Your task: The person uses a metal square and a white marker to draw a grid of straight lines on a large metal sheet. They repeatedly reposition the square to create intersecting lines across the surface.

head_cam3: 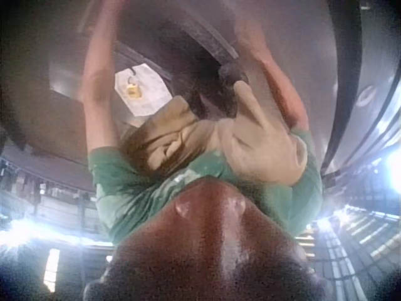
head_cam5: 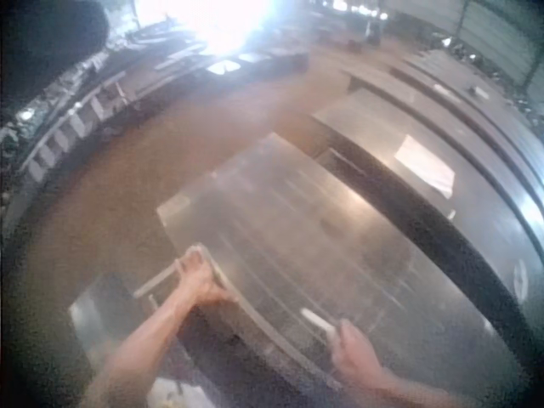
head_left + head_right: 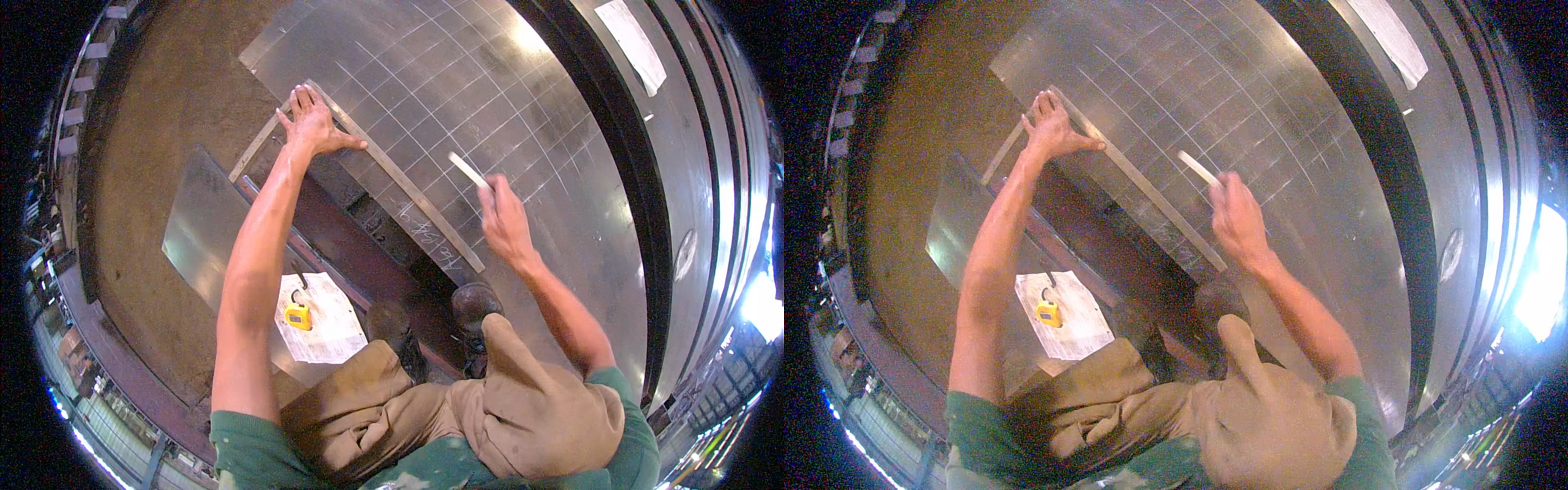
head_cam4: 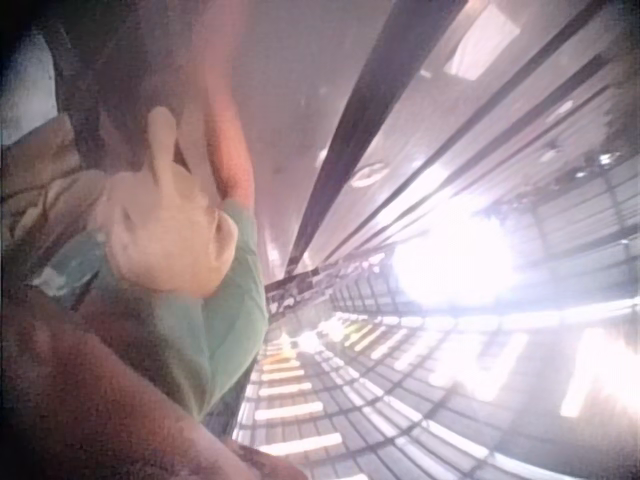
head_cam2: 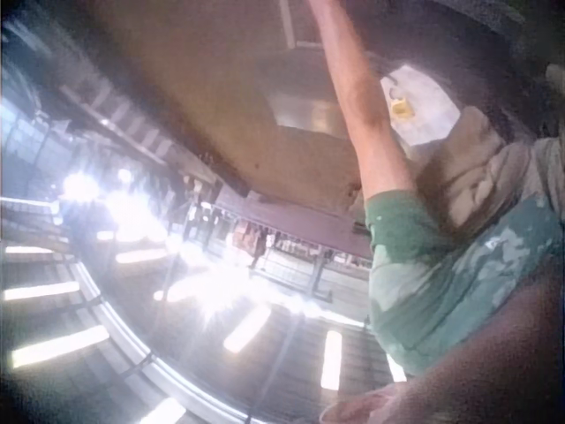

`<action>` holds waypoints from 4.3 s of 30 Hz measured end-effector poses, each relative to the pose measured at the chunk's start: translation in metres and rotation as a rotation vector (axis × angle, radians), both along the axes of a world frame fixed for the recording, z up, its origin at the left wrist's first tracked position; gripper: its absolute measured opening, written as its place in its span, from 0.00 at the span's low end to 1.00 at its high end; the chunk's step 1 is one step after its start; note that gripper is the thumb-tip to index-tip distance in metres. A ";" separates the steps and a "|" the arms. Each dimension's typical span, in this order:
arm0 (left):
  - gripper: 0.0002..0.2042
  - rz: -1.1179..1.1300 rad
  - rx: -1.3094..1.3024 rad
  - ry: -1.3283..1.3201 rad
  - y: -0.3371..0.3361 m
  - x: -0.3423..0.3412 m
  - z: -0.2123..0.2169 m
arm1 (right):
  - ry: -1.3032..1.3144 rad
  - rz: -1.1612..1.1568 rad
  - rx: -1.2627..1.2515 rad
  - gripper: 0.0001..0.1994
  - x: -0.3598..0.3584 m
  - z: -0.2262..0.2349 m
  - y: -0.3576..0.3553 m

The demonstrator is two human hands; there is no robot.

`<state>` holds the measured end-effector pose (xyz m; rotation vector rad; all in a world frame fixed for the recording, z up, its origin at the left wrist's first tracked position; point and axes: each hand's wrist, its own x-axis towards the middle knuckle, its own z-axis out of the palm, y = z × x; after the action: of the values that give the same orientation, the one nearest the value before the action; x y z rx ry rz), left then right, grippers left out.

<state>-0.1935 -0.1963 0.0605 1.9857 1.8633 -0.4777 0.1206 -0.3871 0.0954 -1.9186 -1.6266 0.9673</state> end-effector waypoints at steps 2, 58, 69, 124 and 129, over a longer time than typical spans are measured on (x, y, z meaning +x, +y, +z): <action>0.79 0.014 -0.020 0.007 0.000 -0.001 0.000 | -0.035 0.125 -0.106 0.12 -0.021 0.009 0.054; 0.80 0.009 -0.008 0.037 -0.004 -0.003 0.003 | -0.257 0.636 -0.154 0.19 -0.055 0.026 0.040; 0.78 0.007 0.034 0.035 -0.006 -0.003 -0.002 | -0.376 0.683 -0.395 0.23 0.011 0.056 -0.058; 0.76 0.011 0.036 0.003 -0.007 -0.005 -0.006 | -0.337 0.526 -0.065 0.23 0.004 0.040 -0.079; 0.76 0.018 0.050 -0.027 -0.006 -0.005 -0.006 | -0.285 0.281 -0.008 0.19 -0.003 0.025 -0.096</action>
<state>-0.1983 -0.2025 0.0545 1.9959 1.8919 -0.4008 0.1177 -0.4830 0.1202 -1.9376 -2.1017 0.8314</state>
